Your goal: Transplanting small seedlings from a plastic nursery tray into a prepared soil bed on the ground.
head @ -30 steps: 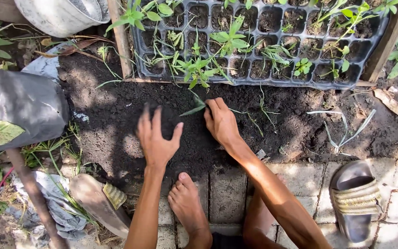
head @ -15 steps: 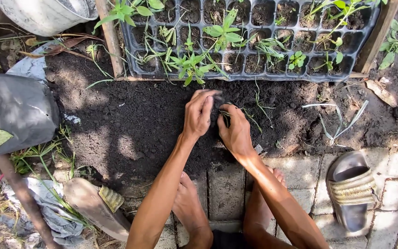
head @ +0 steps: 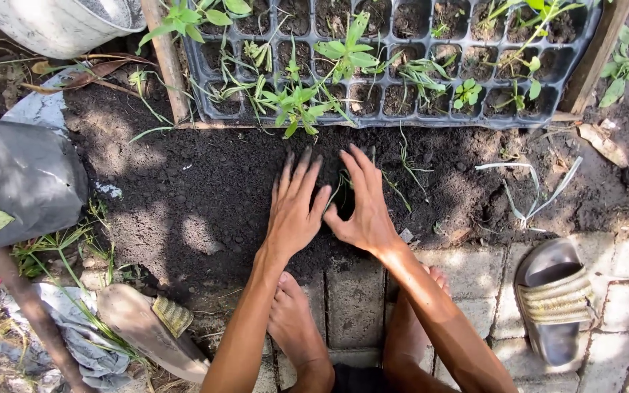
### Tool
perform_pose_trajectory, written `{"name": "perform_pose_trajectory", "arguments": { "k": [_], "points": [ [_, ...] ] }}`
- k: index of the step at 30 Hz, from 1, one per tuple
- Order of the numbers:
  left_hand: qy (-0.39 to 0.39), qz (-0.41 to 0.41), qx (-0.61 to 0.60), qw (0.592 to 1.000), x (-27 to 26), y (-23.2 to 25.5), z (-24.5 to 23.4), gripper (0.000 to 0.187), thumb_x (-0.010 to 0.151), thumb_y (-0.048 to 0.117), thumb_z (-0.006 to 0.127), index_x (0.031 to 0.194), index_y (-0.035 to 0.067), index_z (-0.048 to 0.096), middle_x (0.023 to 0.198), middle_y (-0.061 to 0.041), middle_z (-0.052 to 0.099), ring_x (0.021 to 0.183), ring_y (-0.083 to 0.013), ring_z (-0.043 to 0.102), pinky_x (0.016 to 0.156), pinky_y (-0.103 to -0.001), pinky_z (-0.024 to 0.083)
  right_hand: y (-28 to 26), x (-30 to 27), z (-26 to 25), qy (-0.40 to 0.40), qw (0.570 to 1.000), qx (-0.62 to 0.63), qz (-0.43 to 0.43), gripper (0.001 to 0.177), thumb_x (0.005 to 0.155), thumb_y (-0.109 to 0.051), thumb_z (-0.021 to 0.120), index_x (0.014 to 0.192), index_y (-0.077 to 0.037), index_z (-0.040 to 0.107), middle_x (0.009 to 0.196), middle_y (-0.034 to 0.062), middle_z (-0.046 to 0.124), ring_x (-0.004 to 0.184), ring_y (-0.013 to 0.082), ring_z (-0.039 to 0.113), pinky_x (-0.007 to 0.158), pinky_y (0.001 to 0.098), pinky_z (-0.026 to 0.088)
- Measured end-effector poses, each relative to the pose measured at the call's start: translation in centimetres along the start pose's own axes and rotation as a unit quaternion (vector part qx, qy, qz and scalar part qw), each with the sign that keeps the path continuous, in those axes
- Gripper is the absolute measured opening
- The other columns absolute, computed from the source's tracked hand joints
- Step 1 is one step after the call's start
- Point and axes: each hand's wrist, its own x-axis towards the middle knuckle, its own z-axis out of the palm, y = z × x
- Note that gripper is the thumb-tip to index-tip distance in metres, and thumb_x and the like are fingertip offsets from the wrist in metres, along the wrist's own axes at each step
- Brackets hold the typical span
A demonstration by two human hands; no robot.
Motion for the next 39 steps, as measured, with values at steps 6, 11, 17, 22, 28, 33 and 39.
{"name": "perform_pose_trajectory", "arguments": {
  "k": [6, 11, 17, 22, 28, 33, 39],
  "points": [
    [-0.024, -0.026, -0.026, 0.999, -1.9, -0.4, -0.4, 0.06, 0.094, 0.019, 0.068, 0.15, 0.009, 0.05, 0.143, -0.018, 0.054, 0.132, -0.0393, 0.052, 0.107, -0.051, 0.047, -0.9, 0.4, -1.4, -0.118, 0.987, -0.096, 0.045, 0.094, 0.083, -0.007, 0.079, 0.162, 0.0, 0.028, 0.155, 0.0258, 0.041, 0.129, 0.041, 0.04, 0.106, 0.05, 0.049],
    [-0.007, 0.03, 0.047, 0.998, -0.1, -0.8, -1.0, 0.07, 0.09, 0.027, 0.076, 0.153, 0.019, 0.046, 0.15, -0.016, 0.043, 0.132, -0.0391, 0.047, 0.104, -0.054, 0.049, 1.3, 1.2, -1.0, -0.15, 0.983, -0.098, 0.029, 0.083, 0.083, 0.0, 0.074, 0.157, -0.003, 0.038, 0.143, 0.0215, 0.044, 0.122, 0.0422, 0.05, 0.1, 0.0524, 0.053],
    [0.005, 0.012, 0.146, 0.989, 0.5, -2.6, 0.6, 0.06, 0.092, 0.035, 0.073, 0.149, 0.032, 0.052, 0.144, -0.009, 0.044, 0.124, -0.0321, 0.05, 0.095, -0.051, 0.052, 1.5, 0.6, -0.8, -0.131, 0.986, -0.092, 0.041, 0.071, 0.084, 0.001, 0.072, 0.15, -0.009, 0.049, 0.132, 0.0143, 0.053, 0.121, 0.0378, 0.059, 0.096, 0.0487, 0.057],
    [0.141, -0.123, -0.042, 0.981, 0.0, -0.8, -5.8, 0.05, 0.098, 0.041, 0.068, 0.138, 0.011, 0.062, 0.119, -0.019, 0.062, 0.103, -0.0326, 0.066, 0.082, -0.047, 0.057, -2.1, 1.5, -2.6, -0.146, 0.983, -0.084, 0.067, 0.072, 0.083, -0.005, 0.075, 0.149, -0.013, 0.049, 0.138, 0.0141, 0.05, 0.121, 0.0395, 0.061, 0.095, 0.0518, 0.059],
    [0.392, -0.251, 0.002, 0.885, 1.7, -7.2, -8.5, 0.063, 0.1, 0.031, 0.066, 0.151, 0.004, 0.04, 0.084, -0.005, 0.076, 0.082, -0.0342, 0.074, 0.083, -0.054, 0.051, -4.1, 1.3, -3.4, -0.168, 0.972, -0.141, 0.08, 0.058, 0.091, -0.017, 0.068, 0.146, -0.015, 0.05, 0.141, 0.0182, 0.045, 0.124, 0.0437, 0.058, 0.079, 0.0559, 0.063],
    [0.346, -0.298, -0.055, 0.888, 3.1, -9.1, -9.4, 0.053, 0.094, 0.033, 0.073, 0.137, 0.005, 0.058, 0.066, -0.002, 0.072, 0.068, -0.0241, 0.075, 0.07, -0.045, 0.056, -3.4, 0.5, -3.1, -0.165, 0.97, -0.143, 0.103, 0.051, 0.093, -0.022, 0.069, 0.142, -0.016, 0.056, 0.138, 0.0157, 0.052, 0.126, 0.0407, 0.058, 0.083, 0.0559, 0.062],
    [0.318, -0.228, -0.147, 0.909, 0.9, -6.6, -9.3, 0.022, 0.102, 0.018, 0.067, 0.12, 0.006, 0.071, 0.072, -0.012, 0.073, 0.058, -0.0171, 0.068, 0.058, -0.033, 0.054, -4.5, 0.2, -3.3, -0.137, 0.982, -0.104, 0.082, 0.036, 0.094, -0.019, 0.068, 0.13, -0.015, 0.066, 0.133, 0.017, 0.057, 0.123, 0.0412, 0.061, 0.087, 0.0553, 0.061]
  ]
}}
